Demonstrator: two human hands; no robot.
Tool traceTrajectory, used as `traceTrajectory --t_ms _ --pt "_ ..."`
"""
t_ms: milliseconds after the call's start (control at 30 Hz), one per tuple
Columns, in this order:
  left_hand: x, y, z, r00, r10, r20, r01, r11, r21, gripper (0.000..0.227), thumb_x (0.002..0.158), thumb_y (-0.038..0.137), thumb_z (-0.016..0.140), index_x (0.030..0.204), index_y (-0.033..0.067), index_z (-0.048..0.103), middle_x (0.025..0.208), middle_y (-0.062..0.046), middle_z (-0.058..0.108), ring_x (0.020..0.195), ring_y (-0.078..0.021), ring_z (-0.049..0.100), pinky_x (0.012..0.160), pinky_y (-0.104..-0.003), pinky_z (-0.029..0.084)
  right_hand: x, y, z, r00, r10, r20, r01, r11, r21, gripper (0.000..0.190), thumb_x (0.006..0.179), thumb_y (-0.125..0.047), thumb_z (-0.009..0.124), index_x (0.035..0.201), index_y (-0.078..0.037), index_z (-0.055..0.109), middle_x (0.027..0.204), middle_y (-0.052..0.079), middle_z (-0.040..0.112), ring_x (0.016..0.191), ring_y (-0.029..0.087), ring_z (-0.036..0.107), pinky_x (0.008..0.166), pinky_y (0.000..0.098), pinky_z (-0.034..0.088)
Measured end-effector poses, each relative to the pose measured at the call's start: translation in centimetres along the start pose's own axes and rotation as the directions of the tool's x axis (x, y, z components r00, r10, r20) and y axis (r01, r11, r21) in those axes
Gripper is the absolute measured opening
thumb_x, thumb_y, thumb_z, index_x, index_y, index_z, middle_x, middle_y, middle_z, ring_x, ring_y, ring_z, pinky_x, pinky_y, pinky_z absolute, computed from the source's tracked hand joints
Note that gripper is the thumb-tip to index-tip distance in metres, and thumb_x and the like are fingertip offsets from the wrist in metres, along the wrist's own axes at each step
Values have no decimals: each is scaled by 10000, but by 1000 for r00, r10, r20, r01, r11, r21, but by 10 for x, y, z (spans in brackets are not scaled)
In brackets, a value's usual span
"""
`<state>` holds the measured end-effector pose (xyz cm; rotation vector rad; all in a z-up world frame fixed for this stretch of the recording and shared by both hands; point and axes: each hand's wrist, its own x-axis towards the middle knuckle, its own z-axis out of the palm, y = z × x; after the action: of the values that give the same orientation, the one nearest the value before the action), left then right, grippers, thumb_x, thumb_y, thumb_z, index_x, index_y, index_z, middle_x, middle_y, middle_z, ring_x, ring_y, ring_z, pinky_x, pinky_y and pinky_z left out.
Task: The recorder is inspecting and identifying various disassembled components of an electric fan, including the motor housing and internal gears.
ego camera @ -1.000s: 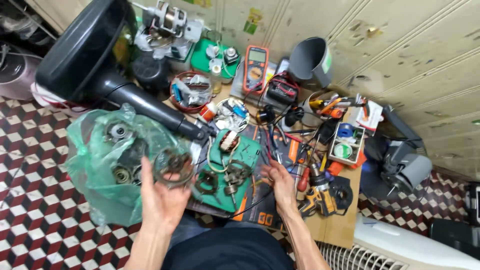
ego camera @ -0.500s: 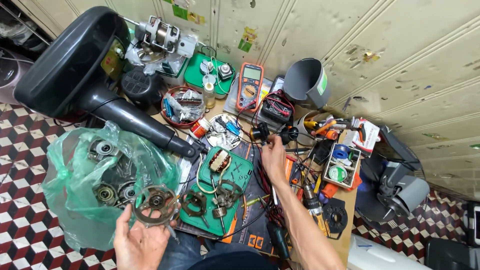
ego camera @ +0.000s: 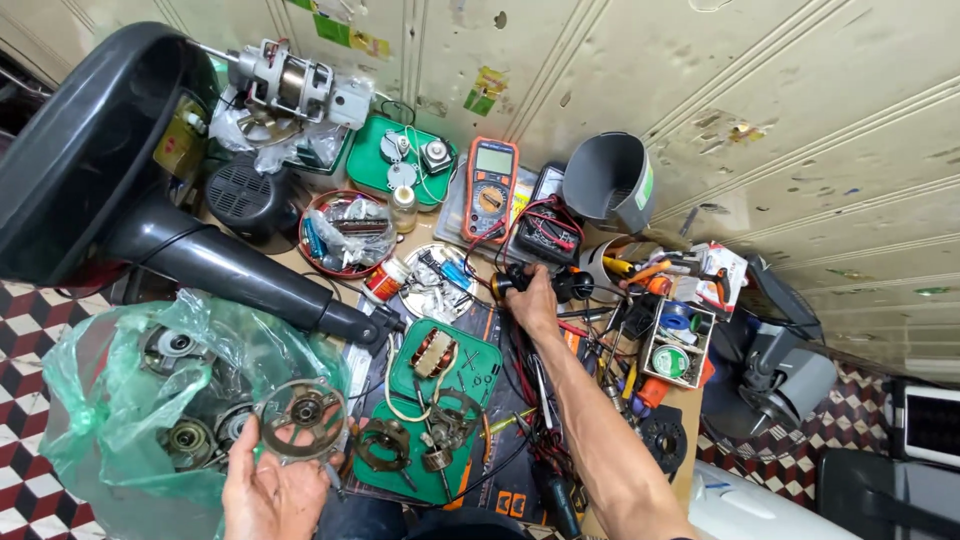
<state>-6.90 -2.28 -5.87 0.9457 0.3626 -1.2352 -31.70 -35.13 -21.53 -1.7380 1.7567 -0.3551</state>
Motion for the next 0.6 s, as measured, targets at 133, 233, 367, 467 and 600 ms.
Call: traceTrajectory --t_ms 133,233,367,467,600 --pt "6 4 14 998 -53 17 53 999 0 635 1033 558 330 1389 73 532 1320 -178 623 1150 -390 614 796 -399 434 -2 0 0 999 -41 -23 42 999 24 661 726 -216 806 1270 2 501 1198 204 685 1105 369 677 962 444 521" --pt "10 5 18 996 -86 -34 86 996 15 644 1031 551 336 1386 53 540 1311 -168 641 1120 -353 605 825 -413 452 -6 -2 1 970 -243 -27 237 961 -145 645 710 -220 864 1264 -67 570 1300 251 580 1065 435 648 897 486 529" --pt "9 8 15 998 -60 25 61 997 -37 594 1041 534 371 1327 50 565 1297 -159 648 1113 -359 617 827 -415 451 -13 -19 -1 978 -179 109 201 951 -237 570 835 -253 795 1295 -85 503 1291 203 592 1073 445 657 891 530 535" --pt "-2 17 19 999 -22 35 24 996 -81 548 1045 525 390 1240 54 590 1291 -166 654 1127 -359 619 876 -431 464 -1 -13 9 959 -242 146 272 931 -242 594 862 -235 780 1329 -56 460 1260 211 597 1079 468 644 885 556 523" --pt "-13 15 9 1000 -3 -5 2 989 -146 490 1083 514 438 1168 58 595 1330 -156 641 1219 -296 596 949 -427 454 17 12 11 900 -431 60 432 869 -241 777 713 -203 865 1324 34 448 1191 287 559 983 494 632 799 534 540"
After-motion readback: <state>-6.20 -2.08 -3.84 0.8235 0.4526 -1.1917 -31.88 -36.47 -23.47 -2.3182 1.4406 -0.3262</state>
